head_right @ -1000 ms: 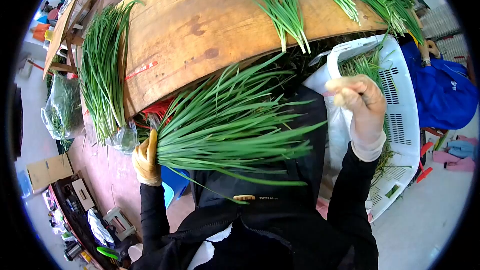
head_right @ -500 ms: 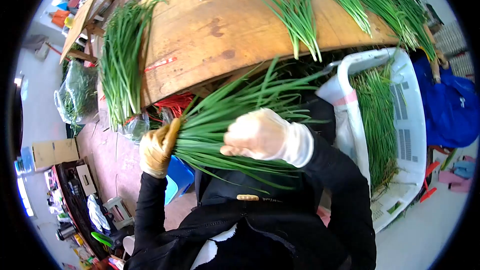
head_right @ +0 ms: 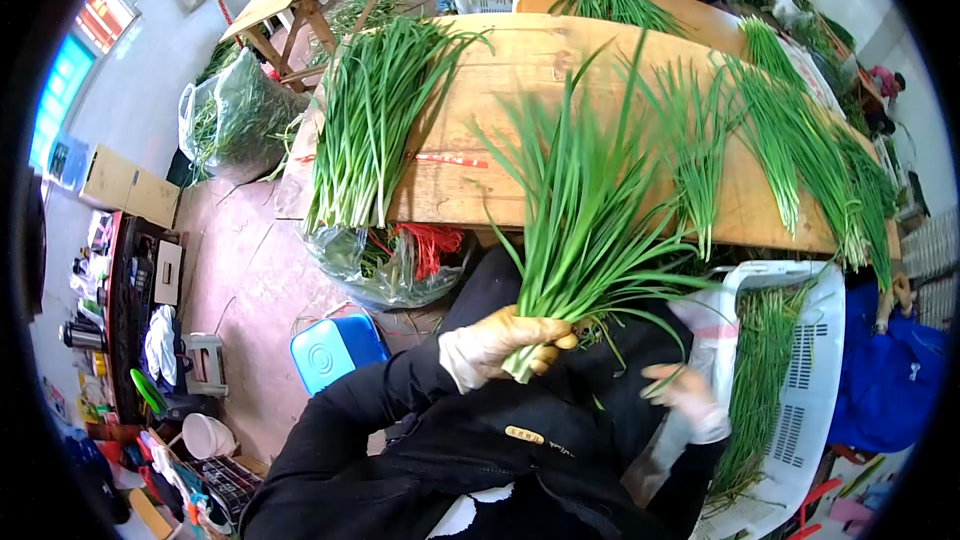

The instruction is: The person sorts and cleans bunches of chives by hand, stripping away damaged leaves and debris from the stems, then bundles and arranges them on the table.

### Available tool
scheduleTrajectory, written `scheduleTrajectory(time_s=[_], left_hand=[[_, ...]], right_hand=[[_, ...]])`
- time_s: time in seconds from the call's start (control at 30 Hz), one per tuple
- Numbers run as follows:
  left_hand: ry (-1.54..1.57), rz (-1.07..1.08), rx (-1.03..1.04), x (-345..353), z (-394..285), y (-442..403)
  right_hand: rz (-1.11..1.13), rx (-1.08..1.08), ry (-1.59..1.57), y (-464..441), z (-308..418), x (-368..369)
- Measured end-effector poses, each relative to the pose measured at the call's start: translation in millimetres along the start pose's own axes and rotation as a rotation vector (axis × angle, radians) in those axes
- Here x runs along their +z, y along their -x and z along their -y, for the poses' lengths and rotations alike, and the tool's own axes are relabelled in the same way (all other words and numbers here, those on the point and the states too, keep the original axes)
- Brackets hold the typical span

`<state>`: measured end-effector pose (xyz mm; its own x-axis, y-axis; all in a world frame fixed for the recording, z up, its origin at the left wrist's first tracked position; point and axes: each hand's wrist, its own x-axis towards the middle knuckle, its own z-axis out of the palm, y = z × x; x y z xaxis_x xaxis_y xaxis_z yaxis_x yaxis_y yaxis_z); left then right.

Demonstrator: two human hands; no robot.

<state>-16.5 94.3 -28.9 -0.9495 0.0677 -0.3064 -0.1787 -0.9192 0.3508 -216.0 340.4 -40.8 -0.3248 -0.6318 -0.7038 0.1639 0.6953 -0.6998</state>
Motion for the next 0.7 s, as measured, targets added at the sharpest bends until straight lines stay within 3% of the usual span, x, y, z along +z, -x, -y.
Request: scheduleTrajectory(time_s=[0.03,0.1,0.13,0.2,0.3,0.37,0.47,0.6,0.7], left_hand=[[0.027,-0.012,-0.01,3,3,-5],[0.044,0.015,-0.048,9,12,-11],[0.023,0.091,-0.039,12,18,-12],[-0.068,0.071,-0.109,38,14,6],[-0.129,0.117,-0.252,39,17,23],[-0.069,0.128,-0.18,39,14,33],[-0.082,0.16,-0.151,22,4,41],[-0.164,0.041,-0.004,15,-26,60],[-0.24,-0.039,0.195,20,-72,89]], right_hand=[[0.303,-0.089,-0.123,-15,-17,10],[0.674,-0.365,-0.253,-19,24,61],[0.673,-0.363,-0.245,-22,36,77],[0.819,-0.429,-0.665,-31,55,103],[1.129,-0.703,-0.96,-66,106,129],[1.231,-0.782,-1.12,-72,130,132],[1.118,-0.834,-1.142,-74,161,132],[0.45,-0.714,-0.84,-68,212,150],[0.563,-0.707,-0.793,-89,268,182]])
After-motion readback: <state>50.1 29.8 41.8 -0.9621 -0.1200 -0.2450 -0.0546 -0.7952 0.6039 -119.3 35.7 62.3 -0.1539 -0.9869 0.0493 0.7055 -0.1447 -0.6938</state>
